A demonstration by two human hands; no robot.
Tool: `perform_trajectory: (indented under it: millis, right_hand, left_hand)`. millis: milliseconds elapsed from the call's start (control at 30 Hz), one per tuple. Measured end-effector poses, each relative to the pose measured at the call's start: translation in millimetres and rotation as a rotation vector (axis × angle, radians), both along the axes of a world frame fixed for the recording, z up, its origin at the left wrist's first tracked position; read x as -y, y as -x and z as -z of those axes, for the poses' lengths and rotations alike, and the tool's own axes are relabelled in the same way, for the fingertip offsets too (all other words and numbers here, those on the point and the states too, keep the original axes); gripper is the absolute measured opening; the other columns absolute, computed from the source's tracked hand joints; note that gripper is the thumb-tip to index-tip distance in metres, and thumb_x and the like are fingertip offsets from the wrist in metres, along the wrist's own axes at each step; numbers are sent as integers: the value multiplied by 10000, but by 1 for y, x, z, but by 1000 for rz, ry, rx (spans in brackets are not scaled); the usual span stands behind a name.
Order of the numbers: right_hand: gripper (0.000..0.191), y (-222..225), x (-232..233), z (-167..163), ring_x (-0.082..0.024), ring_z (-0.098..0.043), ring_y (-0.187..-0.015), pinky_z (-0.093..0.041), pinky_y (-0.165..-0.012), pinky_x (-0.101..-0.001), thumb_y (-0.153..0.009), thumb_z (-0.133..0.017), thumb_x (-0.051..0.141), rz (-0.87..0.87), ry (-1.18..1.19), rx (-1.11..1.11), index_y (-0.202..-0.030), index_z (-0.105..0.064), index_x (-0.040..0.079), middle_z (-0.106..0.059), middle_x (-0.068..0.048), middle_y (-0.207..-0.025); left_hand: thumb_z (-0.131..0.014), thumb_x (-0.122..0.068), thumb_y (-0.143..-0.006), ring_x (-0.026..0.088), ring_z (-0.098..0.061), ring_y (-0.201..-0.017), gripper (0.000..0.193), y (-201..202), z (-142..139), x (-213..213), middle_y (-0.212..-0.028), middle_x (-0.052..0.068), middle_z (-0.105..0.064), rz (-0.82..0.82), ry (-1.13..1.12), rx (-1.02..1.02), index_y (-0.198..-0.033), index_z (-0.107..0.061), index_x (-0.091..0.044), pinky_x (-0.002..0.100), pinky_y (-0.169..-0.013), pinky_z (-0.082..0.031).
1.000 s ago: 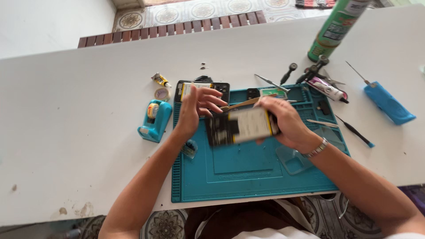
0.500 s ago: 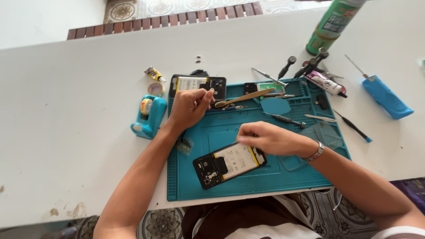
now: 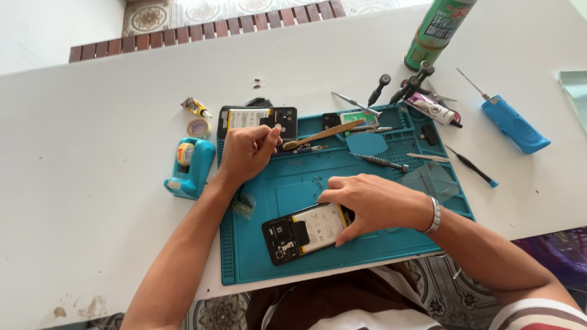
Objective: The person removes a protective film from a disassembled smartphone, then uses tweezers to pick up small screws and place them into screw holes on the phone's internal frame. The person handles the phone, battery, and screws throughout the clip.
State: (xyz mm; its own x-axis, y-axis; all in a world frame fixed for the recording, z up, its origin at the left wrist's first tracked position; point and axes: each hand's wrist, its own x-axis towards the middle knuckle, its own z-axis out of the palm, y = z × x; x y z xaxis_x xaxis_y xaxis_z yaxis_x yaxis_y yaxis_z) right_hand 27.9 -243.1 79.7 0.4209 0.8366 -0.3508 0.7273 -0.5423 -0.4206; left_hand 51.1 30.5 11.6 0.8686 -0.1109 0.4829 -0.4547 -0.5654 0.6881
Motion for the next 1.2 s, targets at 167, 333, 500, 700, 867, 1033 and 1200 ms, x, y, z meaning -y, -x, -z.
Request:
perform_trajectory:
  millis: [167,333,500,700,867,1033,1200]
  right_hand:
    - [799,4,2,2,-243,-659,-812,-547,-677,-380,-614,-893,506,-7,-69,51,-1233,-684,47,-612,-87,-1060]
    - [826,5,1,6,-249,-656,-829,-546,-667,-377,-617,-899,517,-43,-97,81,-1254,-676,42,-596,-102,-1069]
    - [850,9,2,8,-247,-668,-824,-540,-645,-382,-661,-864,546,-78,-55,135,-1317,-647,51,-595,-104,-1086]
    - [881,7,2,7,-256,-661,-837,-543,-649,-379,-626,-880,569,-110,-32,143,-1301,-645,53,-585,-112,-1122]
    - [861,6,1,8,-251,-685,-840,-555,-673,-382,-616,-885,535,-100,-51,121,-1303,-660,68,-602,-92,-1159]
    - [846,2,4,3,-261,-683,-861,-558,-687,-400,-656,-861,572,-87,-133,117,-1298,-666,59,-643,-108,-1083]
    - [565,-30,27,-13,-236,-719,-884,-579,-773,-372,-814,-753,575,223,-47,191,-1016,-718,48,-727,-94,-982]
  left_hand:
    - [-624,-285,-1049,56,-604,-470,379,0,3,-2,-582,32,-675,0,-17,16,-796,-762,-38,221,-438,-419]
    - [-630,-269,-1045,44,-652,-512,362,0,3,-4,-597,31,-694,-9,-19,20,-802,-768,-39,207,-446,-449]
    - [-636,-246,-1043,53,-630,-493,349,1,4,-5,-586,37,-688,-14,-23,14,-809,-776,-30,215,-445,-436]
    - [-645,-246,-1024,63,-611,-451,336,-1,3,-7,-570,38,-691,-19,-62,-16,-804,-784,-34,227,-413,-415]
    - [-647,-278,-1031,54,-631,-474,343,-1,6,-5,-589,30,-696,-25,-66,-4,-818,-782,-45,216,-432,-437]
    - [-654,-295,-1022,63,-635,-473,341,0,3,-1,-583,29,-692,-44,-84,-13,-811,-786,-63,230,-437,-440]
    - [-661,-309,-1010,85,-641,-471,330,1,-1,-1,-579,29,-688,-47,-116,-14,-819,-791,-73,241,-444,-451]
